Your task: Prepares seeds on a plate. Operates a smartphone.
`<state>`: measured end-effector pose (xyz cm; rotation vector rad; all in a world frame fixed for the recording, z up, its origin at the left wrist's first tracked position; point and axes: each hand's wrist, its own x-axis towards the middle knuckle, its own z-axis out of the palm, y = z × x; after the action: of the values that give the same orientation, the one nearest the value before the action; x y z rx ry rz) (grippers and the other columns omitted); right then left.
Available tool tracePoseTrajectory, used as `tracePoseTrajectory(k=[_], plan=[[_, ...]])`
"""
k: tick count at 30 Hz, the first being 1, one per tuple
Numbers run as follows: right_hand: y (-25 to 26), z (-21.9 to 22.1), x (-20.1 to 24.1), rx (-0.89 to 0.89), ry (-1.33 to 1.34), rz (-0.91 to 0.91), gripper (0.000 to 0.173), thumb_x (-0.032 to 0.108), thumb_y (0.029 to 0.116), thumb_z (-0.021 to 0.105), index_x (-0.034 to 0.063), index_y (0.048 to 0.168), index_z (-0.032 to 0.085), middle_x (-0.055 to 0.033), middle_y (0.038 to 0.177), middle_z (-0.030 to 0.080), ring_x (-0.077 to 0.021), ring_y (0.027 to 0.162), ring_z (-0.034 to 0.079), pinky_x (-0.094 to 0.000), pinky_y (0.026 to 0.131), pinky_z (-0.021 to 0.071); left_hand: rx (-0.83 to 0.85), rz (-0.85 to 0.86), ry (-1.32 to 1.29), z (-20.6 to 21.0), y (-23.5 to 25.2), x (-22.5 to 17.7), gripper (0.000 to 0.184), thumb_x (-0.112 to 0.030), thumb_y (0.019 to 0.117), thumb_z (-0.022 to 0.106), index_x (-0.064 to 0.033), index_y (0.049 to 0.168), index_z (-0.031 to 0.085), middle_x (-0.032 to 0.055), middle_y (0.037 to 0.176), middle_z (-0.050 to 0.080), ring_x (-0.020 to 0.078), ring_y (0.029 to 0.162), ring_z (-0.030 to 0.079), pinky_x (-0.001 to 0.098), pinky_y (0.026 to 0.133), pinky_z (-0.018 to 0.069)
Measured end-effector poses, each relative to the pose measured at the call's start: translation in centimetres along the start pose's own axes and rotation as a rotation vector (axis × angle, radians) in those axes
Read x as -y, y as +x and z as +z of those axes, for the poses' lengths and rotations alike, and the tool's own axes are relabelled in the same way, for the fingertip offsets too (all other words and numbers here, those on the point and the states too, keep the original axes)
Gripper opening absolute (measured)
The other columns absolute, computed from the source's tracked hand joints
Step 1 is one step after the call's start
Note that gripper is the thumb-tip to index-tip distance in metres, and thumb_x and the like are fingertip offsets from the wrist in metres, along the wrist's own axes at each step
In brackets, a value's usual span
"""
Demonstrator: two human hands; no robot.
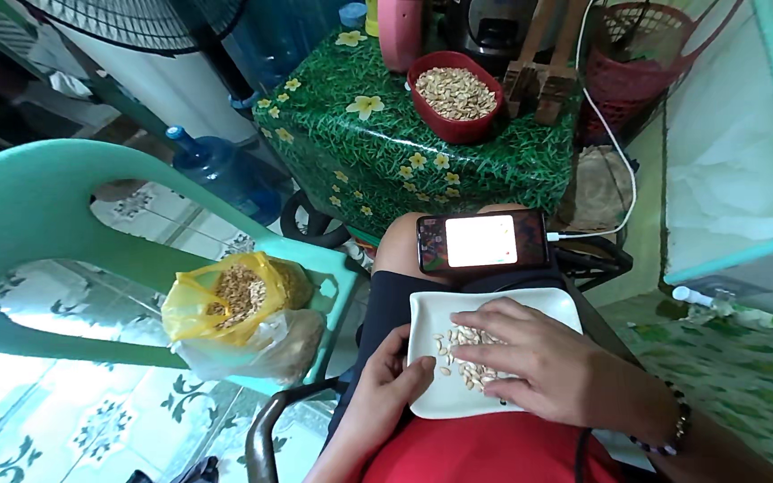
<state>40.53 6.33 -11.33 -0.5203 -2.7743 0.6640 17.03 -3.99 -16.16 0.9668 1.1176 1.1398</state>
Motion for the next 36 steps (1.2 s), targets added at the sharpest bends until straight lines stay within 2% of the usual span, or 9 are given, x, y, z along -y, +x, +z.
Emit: tracePoseTrajectory(k=[2,4,8,13,16,21,29,33,36], plan=[[0.1,0.3,0.2,0.069,-0.020,-0.002,0.046,0.028,0.0902,0.072,0.0264,0.136,0.067,-0.0083,0.155,0.050,-0.0360,0.135,0.052,-0.0545,0.097,0.0517,-0.001,0.002,-0.010,0.0,0.0,0.0,0.037,-0.004,0.0990,0.058,-0.0014,0.135,0.050,0.0073,0.105,0.072,0.0144,0.086,0.072,0.0306,0.077,0.0623],[0.2,0.7,0.2,0.082,-0.054,0.003,0.042,0.026,0.0922,0.071,0.0275,0.134,0.069,-0.0072,0.152,0.054,-0.0354,0.134,0.053,-0.0547,0.098,0.0505,-0.004,-0.001,-0.013,0.0,-0.1,0.1,0.037,-0.005,0.0993,0.058,-0.0012,0.135,0.050,0.0072,0.105,0.072,0.0142,0.086,0.072,0.0301,0.077,0.0621],[0.3,1.2,-0.1,0.000,-0.084,-0.015,0.024,0.018,0.0995,0.061,0.0213,0.117,0.076,-0.0057,0.131,0.067,-0.0306,0.120,0.062,-0.0481,0.090,0.0561,-0.001,-0.003,-0.011,0.0,-0.1,0.1,0.037,-0.005,0.0994,0.058,-0.0019,0.135,0.050,0.0077,0.105,0.072,0.0149,0.086,0.072,0.0304,0.077,0.0621],[0.5,1.7,-0.4,-0.125,-0.125,-0.034,0.019,0.005,0.0968,0.059,0.0117,0.099,0.077,-0.0067,0.103,0.070,-0.0237,0.093,0.066,-0.0338,0.075,0.0571,0.000,0.002,-0.011,0.1,-0.1,0.0,0.036,-0.004,0.0993,0.057,-0.0017,0.135,0.050,0.0083,0.105,0.072,0.0152,0.087,0.073,0.0310,0.077,0.0623],[0.3,1.6,-0.7,-0.177,-0.096,-0.025,0.018,0.006,0.0962,0.059,0.0105,0.095,0.077,-0.0060,0.100,0.071,-0.0215,0.091,0.066,-0.0315,0.076,0.0568,-0.003,-0.001,-0.014,0.0,-0.1,0.0,0.037,-0.004,0.0991,0.057,-0.0015,0.135,0.050,0.0076,0.106,0.072,0.0150,0.087,0.073,0.0307,0.078,0.0623],[-0.2,0.7,-1.2,-0.243,0.000,-0.024,0.020,0.006,0.0972,0.058,0.0102,0.098,0.078,-0.0050,0.103,0.074,-0.0178,0.095,0.069,-0.0282,0.085,0.0567,-0.007,0.003,-0.004,0.1,-0.1,0.1,0.037,-0.005,0.0991,0.059,-0.0019,0.135,0.051,0.0070,0.105,0.072,0.0143,0.086,0.072,0.0299,0.077,0.0620],[-0.7,-0.2,-1.5,-0.278,-0.006,-0.025,0.023,0.001,0.0968,0.053,0.0075,0.096,0.075,-0.0060,0.104,0.077,-0.0168,0.098,0.073,-0.0291,0.090,0.0579,-0.009,-0.005,-0.011,0.1,-0.1,0.0,0.037,-0.005,0.0992,0.058,-0.0019,0.135,0.051,0.0071,0.104,0.072,0.0147,0.085,0.073,0.0302,0.076,0.0622],[-0.6,-0.2,-1.3,-0.278,0.026,0.009,0.020,0.005,0.1005,0.053,0.0077,0.102,0.073,-0.0054,0.096,0.076,-0.0126,0.090,0.072,-0.0262,0.082,0.0585,-0.011,0.000,-0.017,0.1,-0.2,0.1,0.036,-0.004,0.0995,0.057,-0.0020,0.135,0.051,0.0077,0.105,0.072,0.0151,0.087,0.073,0.0310,0.077,0.0625],[-0.6,-0.2,-1.3,-0.291,0.059,-0.006,0.019,0.005,0.1005,0.054,0.0070,0.100,0.073,-0.0055,0.097,0.075,-0.0110,0.089,0.072,-0.0243,0.079,0.0583,-0.008,0.000,-0.014,0.1,-0.2,0.1,0.036,-0.004,0.0996,0.057,-0.0022,0.135,0.051,0.0076,0.105,0.072,0.0148,0.086,0.073,0.0304,0.076,0.0623]])
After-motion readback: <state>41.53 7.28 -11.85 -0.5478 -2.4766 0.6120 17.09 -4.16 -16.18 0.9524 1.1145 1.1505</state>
